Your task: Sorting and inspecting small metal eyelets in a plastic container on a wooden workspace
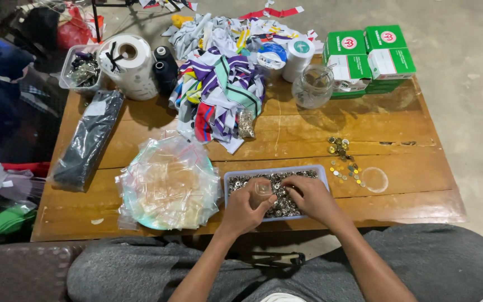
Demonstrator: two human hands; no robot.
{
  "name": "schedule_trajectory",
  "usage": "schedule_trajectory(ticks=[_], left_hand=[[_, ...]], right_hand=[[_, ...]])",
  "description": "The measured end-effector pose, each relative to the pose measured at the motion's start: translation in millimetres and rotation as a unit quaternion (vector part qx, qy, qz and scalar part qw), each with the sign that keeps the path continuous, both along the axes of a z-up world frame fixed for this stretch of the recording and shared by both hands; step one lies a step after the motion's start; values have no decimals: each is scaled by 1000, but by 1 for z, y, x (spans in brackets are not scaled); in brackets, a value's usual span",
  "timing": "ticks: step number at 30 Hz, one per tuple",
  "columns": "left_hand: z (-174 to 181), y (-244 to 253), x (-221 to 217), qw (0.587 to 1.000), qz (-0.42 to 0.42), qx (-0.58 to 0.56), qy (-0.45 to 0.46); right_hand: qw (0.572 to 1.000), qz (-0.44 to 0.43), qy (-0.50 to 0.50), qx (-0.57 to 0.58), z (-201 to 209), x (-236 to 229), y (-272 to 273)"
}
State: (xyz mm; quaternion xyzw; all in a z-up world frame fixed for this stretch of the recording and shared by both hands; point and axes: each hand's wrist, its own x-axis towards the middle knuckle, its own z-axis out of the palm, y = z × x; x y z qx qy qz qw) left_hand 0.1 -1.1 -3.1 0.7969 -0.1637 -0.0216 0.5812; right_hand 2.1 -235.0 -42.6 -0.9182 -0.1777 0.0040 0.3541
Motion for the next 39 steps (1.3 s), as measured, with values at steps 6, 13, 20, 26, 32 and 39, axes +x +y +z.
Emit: schedule_trajectory(ticks=[6,13,20,26,32,39], left_hand=[[-2,5,2,997,-19,-59,46],[-17,5,3,995,13,-82,56],[-10,9,7,994,8,-75,83],[-8,13,10,998,-2,-41,47],[24,8,7,995,-69,49,43],[-25,2,5,973,-78,190,-108]], right_hand=[[992,-43,27,-118,24,-2,-7],[986,-43,27,-158,12,-4,5],[985,-16,-67,-159,-2,3,18],[993,-41,-108,-36,-18,4,8],[975,-80,-16,205,34,-15,18],[973,-3,-48,228,54,-15,29]])
